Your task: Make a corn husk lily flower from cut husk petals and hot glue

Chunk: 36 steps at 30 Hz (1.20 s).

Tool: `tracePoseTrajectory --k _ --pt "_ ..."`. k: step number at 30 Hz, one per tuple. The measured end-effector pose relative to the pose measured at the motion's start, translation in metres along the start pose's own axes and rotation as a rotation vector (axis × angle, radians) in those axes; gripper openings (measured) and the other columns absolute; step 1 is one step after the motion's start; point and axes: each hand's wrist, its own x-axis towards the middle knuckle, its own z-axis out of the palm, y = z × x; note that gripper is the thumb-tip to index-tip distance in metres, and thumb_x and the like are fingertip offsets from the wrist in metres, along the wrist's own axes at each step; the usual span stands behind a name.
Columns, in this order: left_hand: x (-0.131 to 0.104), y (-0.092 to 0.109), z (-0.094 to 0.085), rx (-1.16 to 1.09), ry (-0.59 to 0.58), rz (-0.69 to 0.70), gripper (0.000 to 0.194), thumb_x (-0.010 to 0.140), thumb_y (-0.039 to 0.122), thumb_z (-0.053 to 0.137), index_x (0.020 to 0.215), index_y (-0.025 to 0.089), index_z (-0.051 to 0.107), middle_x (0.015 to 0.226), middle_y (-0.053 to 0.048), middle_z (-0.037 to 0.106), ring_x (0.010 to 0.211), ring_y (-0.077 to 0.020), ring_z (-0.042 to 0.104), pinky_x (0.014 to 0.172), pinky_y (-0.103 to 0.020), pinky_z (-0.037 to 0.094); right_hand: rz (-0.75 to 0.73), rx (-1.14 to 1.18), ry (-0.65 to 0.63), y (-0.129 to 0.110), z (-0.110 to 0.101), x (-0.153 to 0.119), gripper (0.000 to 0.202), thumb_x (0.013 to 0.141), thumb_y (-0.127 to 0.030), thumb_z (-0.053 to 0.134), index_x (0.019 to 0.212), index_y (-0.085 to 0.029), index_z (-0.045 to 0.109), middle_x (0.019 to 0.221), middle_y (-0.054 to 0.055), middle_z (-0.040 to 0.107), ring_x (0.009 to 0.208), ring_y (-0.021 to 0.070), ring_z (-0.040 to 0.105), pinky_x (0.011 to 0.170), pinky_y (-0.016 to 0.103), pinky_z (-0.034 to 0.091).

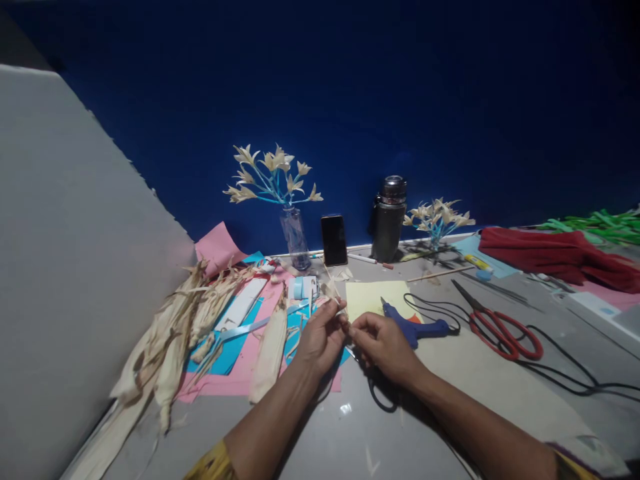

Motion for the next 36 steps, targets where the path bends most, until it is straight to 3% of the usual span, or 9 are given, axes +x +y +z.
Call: tracePoseTrajectory --k 21,29,36 --pt "-0.003 -0.007 0.003 0.041 0.032 0.006 0.014 0.072 0.009 0.077 0.082 0.010 0.068 0.079 -0.005 0.070 0.056 -0.0076 0.055 0.053 -0.019 0.050 0.093 0.086 -0.006 0.004 0.009 -0.001 0.019 0.078 -0.035 0.063 0.074 -0.019 0.054 0.049 -0.005 0.058 0.040 0.0107 0.054 0.039 0.021 0.048" --pt "-0.006 -0.002 0.006 0.023 0.005 -0.068 0.008 0.076 0.008 0.072 0.082 0.009 0.067 0.075 -0.004 0.068 0.057 -0.0099 0.057 0.051 -0.022 0.050 -0.003 0.049 0.012 -0.003 0.002 0.000 0.024 0.081 -0.041 0.063 0.076 -0.019 0.056 0.051 -0.007 0.053 0.037 0.0086 0.047 0.037 0.019 0.037" --pt "-0.005 0.004 0.005 0.022 -0.030 -0.064 0.009 0.075 0.009 0.075 0.081 0.010 0.068 0.076 -0.003 0.067 0.056 -0.0095 0.058 0.052 -0.022 0.050 0.001 0.046 0.024 -0.005 -0.001 0.000 0.025 0.081 -0.042 0.061 0.071 -0.020 0.054 0.051 -0.006 0.054 0.036 0.0084 0.046 0.037 0.019 0.034"
